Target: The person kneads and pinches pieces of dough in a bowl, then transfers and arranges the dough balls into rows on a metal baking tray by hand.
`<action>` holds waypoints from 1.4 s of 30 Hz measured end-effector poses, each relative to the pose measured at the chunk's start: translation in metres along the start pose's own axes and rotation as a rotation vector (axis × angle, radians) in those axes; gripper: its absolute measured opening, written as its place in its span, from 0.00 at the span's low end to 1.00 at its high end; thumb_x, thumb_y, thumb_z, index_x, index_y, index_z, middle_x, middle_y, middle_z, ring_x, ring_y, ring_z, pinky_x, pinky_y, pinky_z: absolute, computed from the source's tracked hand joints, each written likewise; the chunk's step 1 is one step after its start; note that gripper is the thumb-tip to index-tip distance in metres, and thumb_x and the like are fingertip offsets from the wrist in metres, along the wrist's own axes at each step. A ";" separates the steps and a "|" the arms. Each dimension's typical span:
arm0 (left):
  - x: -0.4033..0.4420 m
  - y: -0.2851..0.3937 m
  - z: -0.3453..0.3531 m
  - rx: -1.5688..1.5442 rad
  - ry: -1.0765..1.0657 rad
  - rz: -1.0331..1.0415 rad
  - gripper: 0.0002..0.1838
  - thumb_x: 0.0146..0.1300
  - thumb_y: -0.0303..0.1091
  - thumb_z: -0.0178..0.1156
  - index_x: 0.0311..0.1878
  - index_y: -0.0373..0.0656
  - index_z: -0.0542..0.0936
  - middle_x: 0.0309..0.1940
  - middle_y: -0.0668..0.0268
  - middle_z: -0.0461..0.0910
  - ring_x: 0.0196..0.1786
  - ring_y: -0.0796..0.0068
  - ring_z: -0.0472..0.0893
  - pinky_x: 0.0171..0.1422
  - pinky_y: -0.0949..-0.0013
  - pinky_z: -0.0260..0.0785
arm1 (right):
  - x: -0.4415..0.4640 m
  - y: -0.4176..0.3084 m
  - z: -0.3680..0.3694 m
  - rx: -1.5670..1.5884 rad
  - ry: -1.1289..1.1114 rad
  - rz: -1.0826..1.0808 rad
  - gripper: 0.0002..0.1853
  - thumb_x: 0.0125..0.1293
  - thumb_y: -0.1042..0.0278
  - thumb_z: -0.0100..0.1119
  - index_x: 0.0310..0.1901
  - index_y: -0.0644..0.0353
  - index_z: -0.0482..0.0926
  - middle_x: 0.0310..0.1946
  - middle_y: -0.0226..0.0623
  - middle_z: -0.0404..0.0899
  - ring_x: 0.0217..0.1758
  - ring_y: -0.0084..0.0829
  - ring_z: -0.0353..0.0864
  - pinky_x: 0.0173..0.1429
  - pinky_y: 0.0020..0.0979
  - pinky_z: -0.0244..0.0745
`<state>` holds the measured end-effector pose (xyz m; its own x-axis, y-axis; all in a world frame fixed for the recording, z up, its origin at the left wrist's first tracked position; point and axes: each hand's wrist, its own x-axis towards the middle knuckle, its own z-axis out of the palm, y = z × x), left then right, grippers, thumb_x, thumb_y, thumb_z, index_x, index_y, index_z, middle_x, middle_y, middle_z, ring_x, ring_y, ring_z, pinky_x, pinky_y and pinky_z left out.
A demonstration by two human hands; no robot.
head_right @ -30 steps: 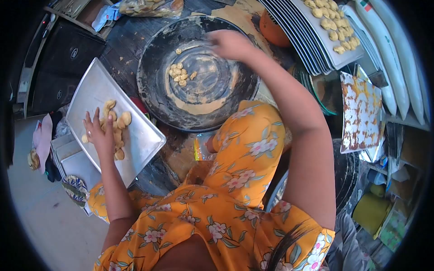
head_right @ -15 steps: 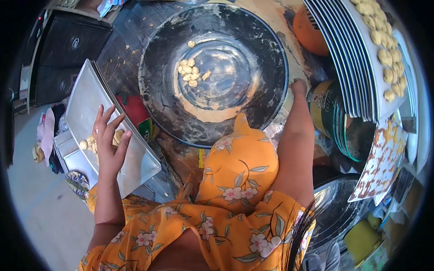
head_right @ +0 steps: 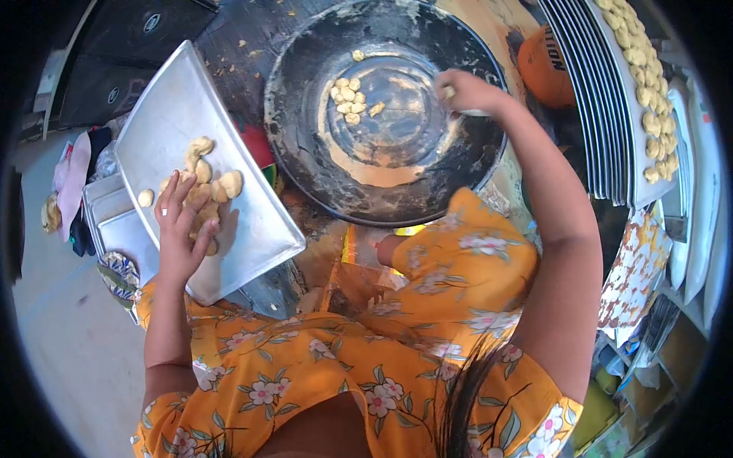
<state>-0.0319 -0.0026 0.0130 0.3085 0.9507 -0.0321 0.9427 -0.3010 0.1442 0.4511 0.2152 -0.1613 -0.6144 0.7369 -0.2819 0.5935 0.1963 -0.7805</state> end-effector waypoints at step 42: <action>-0.050 -0.046 -0.028 -0.340 -0.077 -0.050 0.23 0.54 0.34 0.69 0.55 0.43 0.81 0.62 0.57 0.75 0.67 0.48 0.70 0.69 0.52 0.61 | 0.073 0.075 0.326 0.460 0.357 1.015 0.38 0.52 0.34 0.70 0.42 0.71 0.82 0.36 0.45 0.83 0.41 0.38 0.83 0.45 0.42 0.78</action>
<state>-0.0939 -0.0339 0.0361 0.2838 0.9513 -0.1205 0.8645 -0.1994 0.4614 0.2813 0.0732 -0.4226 0.2576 0.5754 -0.7763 0.4392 -0.7853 -0.4364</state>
